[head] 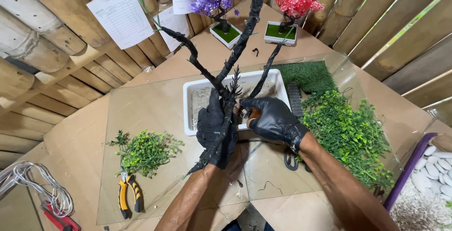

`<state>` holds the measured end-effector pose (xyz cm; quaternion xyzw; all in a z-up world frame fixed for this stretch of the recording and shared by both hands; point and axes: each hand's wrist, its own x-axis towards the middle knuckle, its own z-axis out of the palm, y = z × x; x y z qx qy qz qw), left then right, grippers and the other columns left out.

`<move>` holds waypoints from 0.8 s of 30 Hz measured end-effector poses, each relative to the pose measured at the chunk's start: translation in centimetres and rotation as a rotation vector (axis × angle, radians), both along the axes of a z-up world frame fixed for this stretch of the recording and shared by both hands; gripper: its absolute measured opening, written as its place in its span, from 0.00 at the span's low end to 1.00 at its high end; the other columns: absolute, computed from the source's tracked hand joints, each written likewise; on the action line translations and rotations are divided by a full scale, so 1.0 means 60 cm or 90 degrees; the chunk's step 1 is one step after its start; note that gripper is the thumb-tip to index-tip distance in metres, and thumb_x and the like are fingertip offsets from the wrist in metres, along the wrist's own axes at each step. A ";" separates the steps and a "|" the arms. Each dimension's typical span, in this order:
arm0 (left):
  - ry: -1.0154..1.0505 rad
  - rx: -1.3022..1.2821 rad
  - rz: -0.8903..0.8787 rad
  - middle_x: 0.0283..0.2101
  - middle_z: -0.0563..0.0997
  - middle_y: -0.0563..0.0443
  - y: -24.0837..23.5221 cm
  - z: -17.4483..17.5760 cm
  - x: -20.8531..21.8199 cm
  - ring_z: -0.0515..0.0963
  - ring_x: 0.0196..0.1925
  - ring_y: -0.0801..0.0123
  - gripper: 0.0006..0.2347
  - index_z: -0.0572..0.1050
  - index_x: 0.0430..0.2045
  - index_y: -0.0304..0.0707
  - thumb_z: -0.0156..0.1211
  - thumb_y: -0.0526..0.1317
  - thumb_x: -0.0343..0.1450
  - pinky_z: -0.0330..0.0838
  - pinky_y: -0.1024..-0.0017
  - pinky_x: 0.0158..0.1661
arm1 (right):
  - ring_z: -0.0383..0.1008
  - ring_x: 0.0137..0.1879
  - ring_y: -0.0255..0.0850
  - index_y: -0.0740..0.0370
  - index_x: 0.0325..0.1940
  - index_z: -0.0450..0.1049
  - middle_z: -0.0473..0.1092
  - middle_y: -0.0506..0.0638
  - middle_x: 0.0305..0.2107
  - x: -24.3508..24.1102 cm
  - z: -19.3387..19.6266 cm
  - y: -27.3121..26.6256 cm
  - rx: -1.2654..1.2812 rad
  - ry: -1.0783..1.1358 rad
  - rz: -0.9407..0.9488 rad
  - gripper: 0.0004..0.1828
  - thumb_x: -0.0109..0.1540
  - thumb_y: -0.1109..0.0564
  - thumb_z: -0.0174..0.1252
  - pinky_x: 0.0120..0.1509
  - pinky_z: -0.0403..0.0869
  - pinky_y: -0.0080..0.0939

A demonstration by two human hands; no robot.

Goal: The person assembles a miniature bonsai tree by attaching small artificial branches to a central trunk in a white rectangular pot. They use a lighter to heat and secure the branch ends, then trim excess material with scissors. The person also handles small pieces of artificial foliage and places them near the base of the tree.

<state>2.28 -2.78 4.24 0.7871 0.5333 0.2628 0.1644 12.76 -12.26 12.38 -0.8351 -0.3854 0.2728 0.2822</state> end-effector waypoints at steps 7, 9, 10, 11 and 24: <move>-0.013 -0.038 -0.049 0.39 0.77 0.46 0.006 0.007 -0.011 0.83 0.44 0.42 0.28 0.64 0.65 0.68 0.59 0.61 0.70 0.80 0.47 0.41 | 0.74 0.62 0.53 0.34 0.65 0.74 0.78 0.49 0.50 -0.003 0.001 0.003 -0.087 -0.083 0.066 0.34 0.53 0.47 0.63 0.68 0.73 0.55; -0.028 -0.053 -0.069 0.40 0.78 0.45 0.010 0.005 -0.014 0.83 0.45 0.41 0.26 0.64 0.65 0.68 0.58 0.61 0.71 0.80 0.47 0.42 | 0.75 0.60 0.54 0.35 0.62 0.77 0.79 0.51 0.48 0.008 -0.002 -0.003 -0.058 -0.037 0.056 0.32 0.52 0.50 0.63 0.67 0.73 0.54; -0.015 -0.064 -0.066 0.40 0.77 0.46 0.010 0.002 -0.014 0.83 0.46 0.42 0.27 0.64 0.66 0.68 0.59 0.60 0.70 0.80 0.47 0.43 | 0.76 0.60 0.53 0.36 0.62 0.77 0.80 0.50 0.46 0.024 -0.021 -0.003 -0.010 0.015 0.037 0.32 0.52 0.52 0.63 0.66 0.74 0.54; -0.002 -0.075 -0.063 0.40 0.76 0.47 0.010 -0.002 -0.013 0.82 0.46 0.42 0.27 0.63 0.66 0.69 0.59 0.60 0.70 0.80 0.48 0.43 | 0.77 0.59 0.51 0.37 0.62 0.76 0.80 0.50 0.45 0.040 -0.040 -0.003 0.038 0.068 0.017 0.33 0.52 0.53 0.64 0.65 0.74 0.53; -0.029 -0.051 -0.075 0.39 0.77 0.46 0.007 -0.006 -0.012 0.82 0.45 0.40 0.25 0.66 0.65 0.64 0.59 0.57 0.72 0.79 0.45 0.42 | 0.80 0.55 0.52 0.51 0.51 0.83 0.81 0.54 0.41 0.015 -0.031 -0.002 0.149 0.125 -0.083 0.21 0.53 0.58 0.66 0.61 0.75 0.52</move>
